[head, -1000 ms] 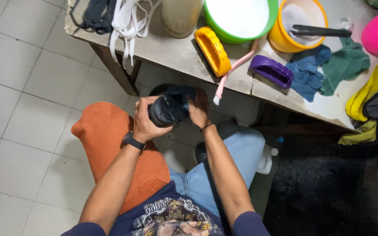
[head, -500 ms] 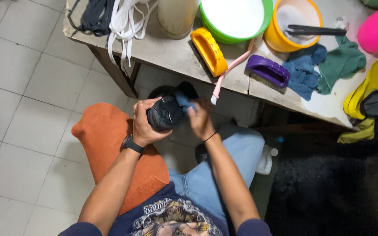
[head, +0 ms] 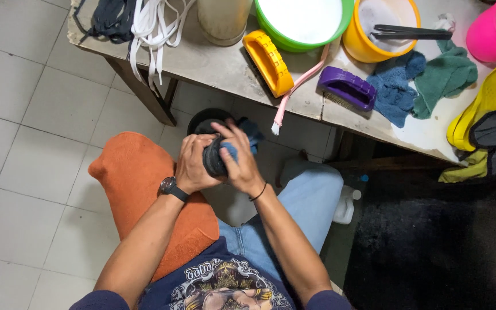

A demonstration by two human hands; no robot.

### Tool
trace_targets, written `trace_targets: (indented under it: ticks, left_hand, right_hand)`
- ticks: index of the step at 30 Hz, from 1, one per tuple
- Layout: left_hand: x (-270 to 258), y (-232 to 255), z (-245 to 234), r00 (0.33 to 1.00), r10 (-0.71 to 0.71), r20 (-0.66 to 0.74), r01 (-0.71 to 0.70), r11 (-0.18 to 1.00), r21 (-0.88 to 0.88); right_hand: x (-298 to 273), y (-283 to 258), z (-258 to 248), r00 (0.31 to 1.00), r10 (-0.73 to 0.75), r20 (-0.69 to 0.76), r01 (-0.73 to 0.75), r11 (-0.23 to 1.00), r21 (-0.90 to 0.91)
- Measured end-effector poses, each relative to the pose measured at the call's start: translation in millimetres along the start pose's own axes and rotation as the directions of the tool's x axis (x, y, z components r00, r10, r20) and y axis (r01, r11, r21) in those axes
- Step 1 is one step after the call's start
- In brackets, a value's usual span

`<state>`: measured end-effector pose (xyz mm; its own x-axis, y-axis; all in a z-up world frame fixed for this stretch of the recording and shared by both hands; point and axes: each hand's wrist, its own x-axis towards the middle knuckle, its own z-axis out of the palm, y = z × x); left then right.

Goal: The person cleans a black sneaker using a small brush and a blue cloth. They scrub the sole and upper parts of the shoe, then wipe it with the cloth. The process is repeated several times on different areas of the shoe.

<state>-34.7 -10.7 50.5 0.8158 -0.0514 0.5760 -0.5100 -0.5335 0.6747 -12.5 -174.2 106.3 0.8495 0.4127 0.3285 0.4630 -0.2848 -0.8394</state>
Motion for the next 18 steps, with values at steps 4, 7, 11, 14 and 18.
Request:
trace_targets:
  ticks: [4,7,11,14,18]
  left_hand:
    - [-5,1,9,0.997,0.061,0.055,-0.057,0.996,-0.072]
    - [-6,8,0,0.990,0.138,0.031,-0.138,0.990,0.012]
    - [0,37,-17,0.980,0.173,-0.102,-0.180,0.981,-0.067]
    - [-4,55,-44,0.980,0.179,-0.086,-0.181,0.983,-0.021]
    - [16,81,-93,0.962,0.226,-0.153,-0.216,0.973,0.079]
  right_hand:
    - [17,-7,13,1.000,0.001,0.000,-0.001,0.995,-0.097]
    - [23,17,6,0.999,0.016,-0.047,-0.025,0.982,-0.188]
    - [9,87,1,0.992,0.043,-0.120,-0.079,0.947,-0.313]
    - [-4,101,-23,0.995,0.023,-0.093,-0.057,0.924,-0.379]
    - [-4,105,-45,0.790,0.610,-0.060,-0.548,0.658,-0.517]
